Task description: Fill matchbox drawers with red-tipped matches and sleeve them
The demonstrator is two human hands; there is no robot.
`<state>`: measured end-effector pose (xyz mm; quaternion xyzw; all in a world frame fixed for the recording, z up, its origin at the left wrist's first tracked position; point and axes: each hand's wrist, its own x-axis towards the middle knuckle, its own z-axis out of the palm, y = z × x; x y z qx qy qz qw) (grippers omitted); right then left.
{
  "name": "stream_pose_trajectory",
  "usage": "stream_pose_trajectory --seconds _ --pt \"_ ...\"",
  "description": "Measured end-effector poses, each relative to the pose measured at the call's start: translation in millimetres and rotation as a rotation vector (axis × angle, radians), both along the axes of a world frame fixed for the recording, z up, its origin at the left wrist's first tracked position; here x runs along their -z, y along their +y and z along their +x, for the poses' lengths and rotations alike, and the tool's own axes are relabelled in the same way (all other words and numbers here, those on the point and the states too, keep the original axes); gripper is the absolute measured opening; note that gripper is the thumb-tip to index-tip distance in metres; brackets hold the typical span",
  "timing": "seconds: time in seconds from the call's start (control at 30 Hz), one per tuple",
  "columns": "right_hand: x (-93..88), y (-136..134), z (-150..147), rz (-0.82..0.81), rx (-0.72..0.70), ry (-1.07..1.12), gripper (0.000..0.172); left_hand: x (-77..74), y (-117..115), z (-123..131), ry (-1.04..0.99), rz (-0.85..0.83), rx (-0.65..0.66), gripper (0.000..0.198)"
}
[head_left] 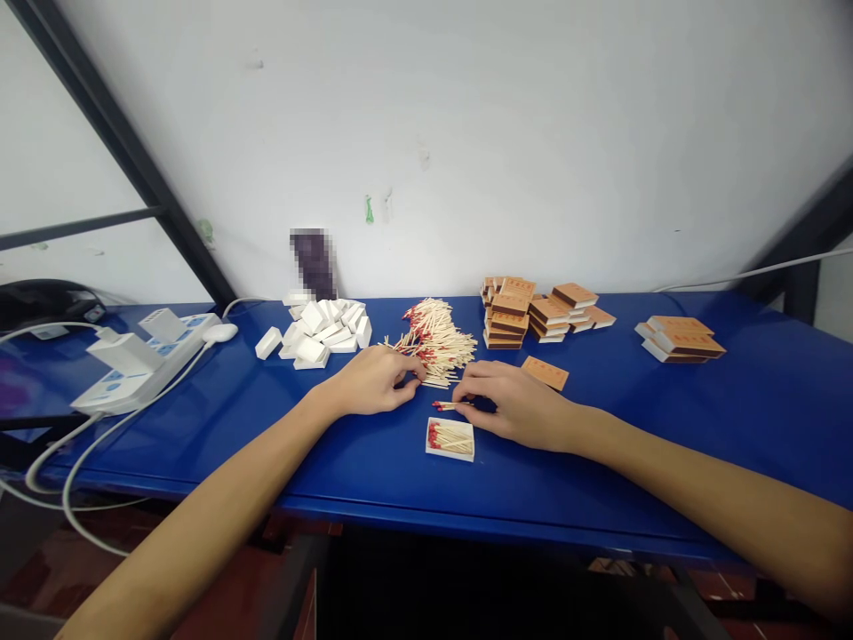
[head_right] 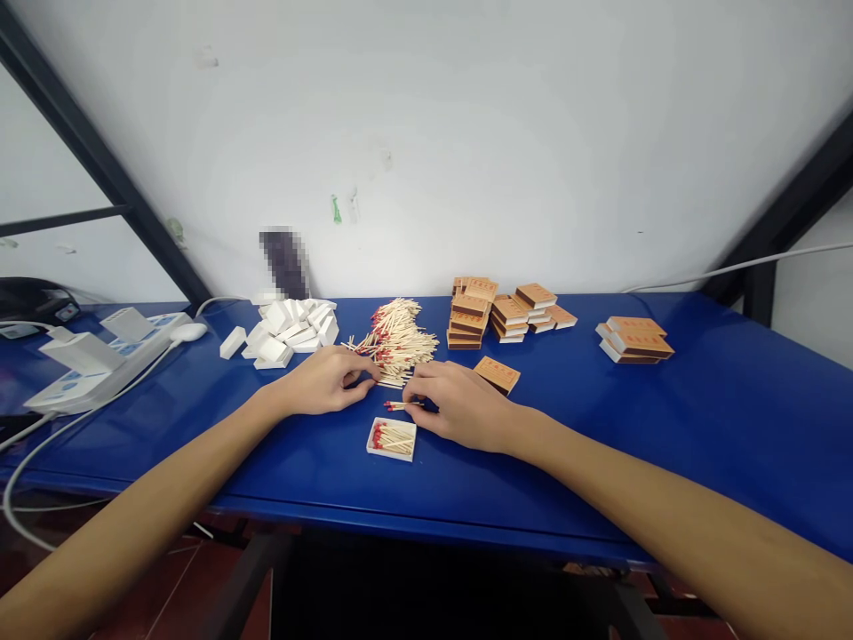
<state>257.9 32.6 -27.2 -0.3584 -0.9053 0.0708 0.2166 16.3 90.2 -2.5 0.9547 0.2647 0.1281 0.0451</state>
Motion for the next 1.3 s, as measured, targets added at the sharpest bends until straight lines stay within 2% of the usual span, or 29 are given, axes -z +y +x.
stream_pose_trajectory --seconds 0.23,0.67,1.3 --pt "-0.6 -1.8 0.1 -0.059 -0.027 0.052 0.015 0.2 0.7 -0.5 0.011 0.01 -0.037 0.018" --pt "-1.2 -2.9 -1.0 -0.068 -0.04 0.048 0.018 -3.4 -3.2 1.5 0.029 0.013 -0.081 0.02" --pt "-0.5 -1.6 -1.4 -0.037 -0.001 0.046 0.016 -4.8 -3.6 1.2 0.054 0.01 -0.053 0.02"
